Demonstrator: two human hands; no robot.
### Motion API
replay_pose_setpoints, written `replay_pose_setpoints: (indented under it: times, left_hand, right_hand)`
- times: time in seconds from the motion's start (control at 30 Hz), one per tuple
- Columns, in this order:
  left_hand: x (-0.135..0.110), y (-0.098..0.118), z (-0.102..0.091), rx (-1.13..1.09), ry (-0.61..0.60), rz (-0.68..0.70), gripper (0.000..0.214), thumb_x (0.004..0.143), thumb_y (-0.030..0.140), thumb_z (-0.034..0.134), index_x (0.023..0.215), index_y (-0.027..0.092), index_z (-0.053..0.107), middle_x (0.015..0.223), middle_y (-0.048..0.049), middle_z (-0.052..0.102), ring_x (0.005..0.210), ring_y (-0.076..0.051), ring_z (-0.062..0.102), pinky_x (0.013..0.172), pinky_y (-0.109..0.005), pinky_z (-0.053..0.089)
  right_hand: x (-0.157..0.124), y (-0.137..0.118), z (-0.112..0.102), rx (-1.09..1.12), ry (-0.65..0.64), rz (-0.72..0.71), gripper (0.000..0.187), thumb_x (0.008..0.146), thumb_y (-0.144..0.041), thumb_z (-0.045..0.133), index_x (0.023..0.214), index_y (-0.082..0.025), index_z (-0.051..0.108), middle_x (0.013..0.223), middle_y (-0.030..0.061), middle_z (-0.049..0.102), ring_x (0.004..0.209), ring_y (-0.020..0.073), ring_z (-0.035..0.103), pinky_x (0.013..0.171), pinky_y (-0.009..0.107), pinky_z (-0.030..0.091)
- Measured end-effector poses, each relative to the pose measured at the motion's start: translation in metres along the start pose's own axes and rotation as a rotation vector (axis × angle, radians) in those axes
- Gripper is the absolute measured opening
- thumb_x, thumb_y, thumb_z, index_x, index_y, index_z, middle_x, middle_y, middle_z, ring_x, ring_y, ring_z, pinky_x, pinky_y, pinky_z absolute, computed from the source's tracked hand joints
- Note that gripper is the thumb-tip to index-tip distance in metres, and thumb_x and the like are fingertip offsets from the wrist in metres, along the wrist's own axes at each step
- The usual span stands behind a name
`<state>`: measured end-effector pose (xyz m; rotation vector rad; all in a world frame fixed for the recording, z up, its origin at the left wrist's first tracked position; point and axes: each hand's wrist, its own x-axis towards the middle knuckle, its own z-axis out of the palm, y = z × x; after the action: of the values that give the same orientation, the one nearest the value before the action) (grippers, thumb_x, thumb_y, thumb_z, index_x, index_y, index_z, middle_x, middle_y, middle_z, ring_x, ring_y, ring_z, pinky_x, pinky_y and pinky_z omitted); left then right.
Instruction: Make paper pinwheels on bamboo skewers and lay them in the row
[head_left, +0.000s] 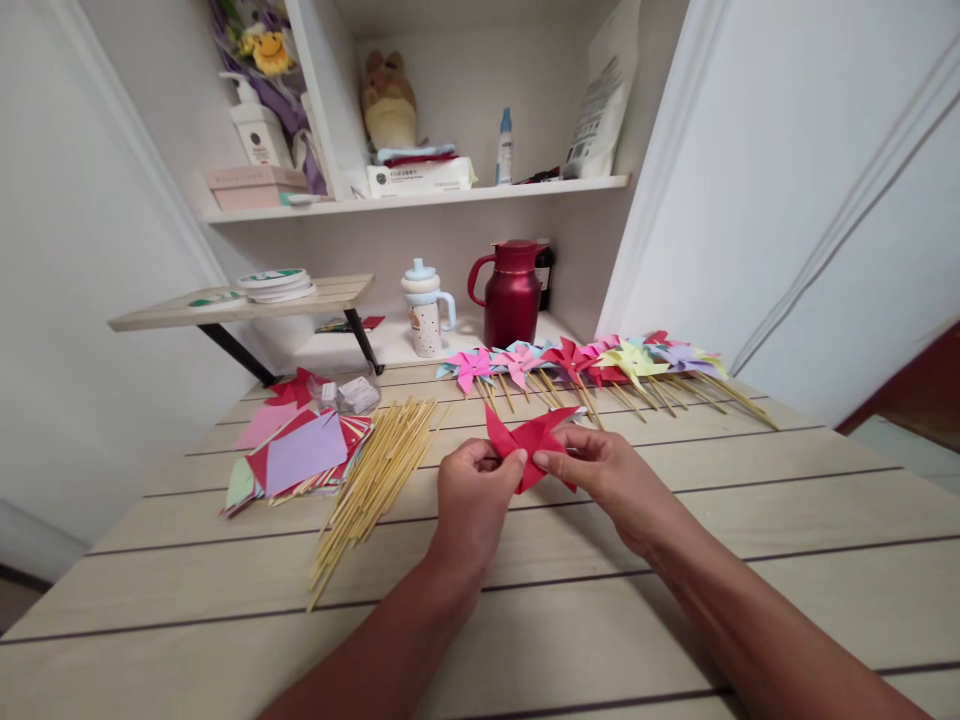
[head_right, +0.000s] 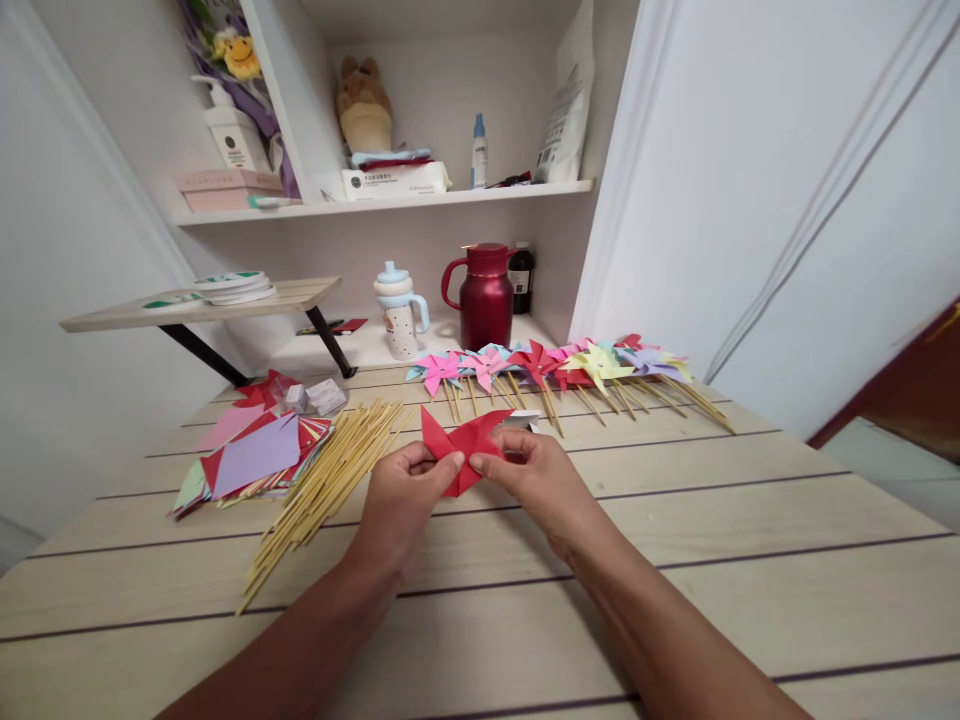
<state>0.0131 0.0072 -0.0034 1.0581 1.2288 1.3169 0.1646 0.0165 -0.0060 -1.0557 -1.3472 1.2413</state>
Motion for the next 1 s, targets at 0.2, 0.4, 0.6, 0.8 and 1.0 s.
replay_pose_setpoints:
  times: [0.2, 0.4, 0.6, 0.8, 1.0]
  left_hand:
    - [0.001, -0.001, -0.001, -0.008, -0.113, -0.032, 0.024, 0.071, 0.026, 0.072, 0.088, 0.01, 0.073, 0.08, -0.0107, 0.073, 0.073, -0.02, 0.066, 0.069, -0.03, 0.051]
    - [0.007, 0.005, -0.016, 0.012, -0.244, -0.006, 0.038, 0.072, 0.027, 0.076, 0.108, 0.013, 0.071, 0.111, -0.0149, 0.073, 0.099, -0.025, 0.067, 0.085, -0.034, 0.053]
    - [0.009, 0.011, -0.021, -0.006, -0.285, -0.051, 0.034, 0.073, 0.028, 0.077, 0.102, 0.011, 0.072, 0.104, -0.0151, 0.075, 0.088, -0.022, 0.07, 0.083, -0.033, 0.054]
    - [0.008, 0.01, -0.018, 0.003, -0.236, -0.057, 0.032, 0.07, 0.025, 0.078, 0.097, 0.01, 0.074, 0.101, -0.0152, 0.076, 0.087, -0.024, 0.071, 0.082, -0.035, 0.054]
    - [0.008, 0.004, -0.017, -0.023, -0.239, -0.093, 0.032, 0.066, 0.027, 0.082, 0.093, 0.011, 0.075, 0.094, -0.014, 0.077, 0.086, -0.025, 0.071, 0.083, -0.037, 0.055]
  right_hand:
    - [0.0, 0.001, 0.0, -0.014, 0.026, 0.045, 0.011, 0.071, -0.032, 0.076, 0.074, -0.021, 0.076, 0.073, 0.001, 0.073, 0.069, 0.0185, 0.062, 0.07, 0.03, 0.046]
    - [0.0, -0.006, -0.003, 0.011, 0.144, 0.075, 0.014, 0.067, -0.033, 0.08, 0.062, -0.022, 0.072, 0.061, -0.0016, 0.067, 0.06, 0.0145, 0.056, 0.061, 0.027, 0.042]
    - [0.0, -0.004, -0.004, 0.004, 0.118, 0.08, 0.014, 0.068, -0.035, 0.08, 0.069, -0.022, 0.075, 0.068, 0.0004, 0.072, 0.063, 0.0161, 0.059, 0.065, 0.029, 0.044]
    - [0.0, 0.002, -0.003, -0.032, 0.095, 0.058, 0.017, 0.069, -0.036, 0.079, 0.076, -0.02, 0.076, 0.077, 0.0034, 0.074, 0.071, 0.0191, 0.062, 0.072, 0.031, 0.047]
    - [-0.001, -0.002, -0.001, -0.096, 0.045, 0.019, 0.017, 0.071, -0.034, 0.076, 0.079, -0.02, 0.077, 0.08, 0.003, 0.074, 0.075, 0.0198, 0.063, 0.076, 0.032, 0.046]
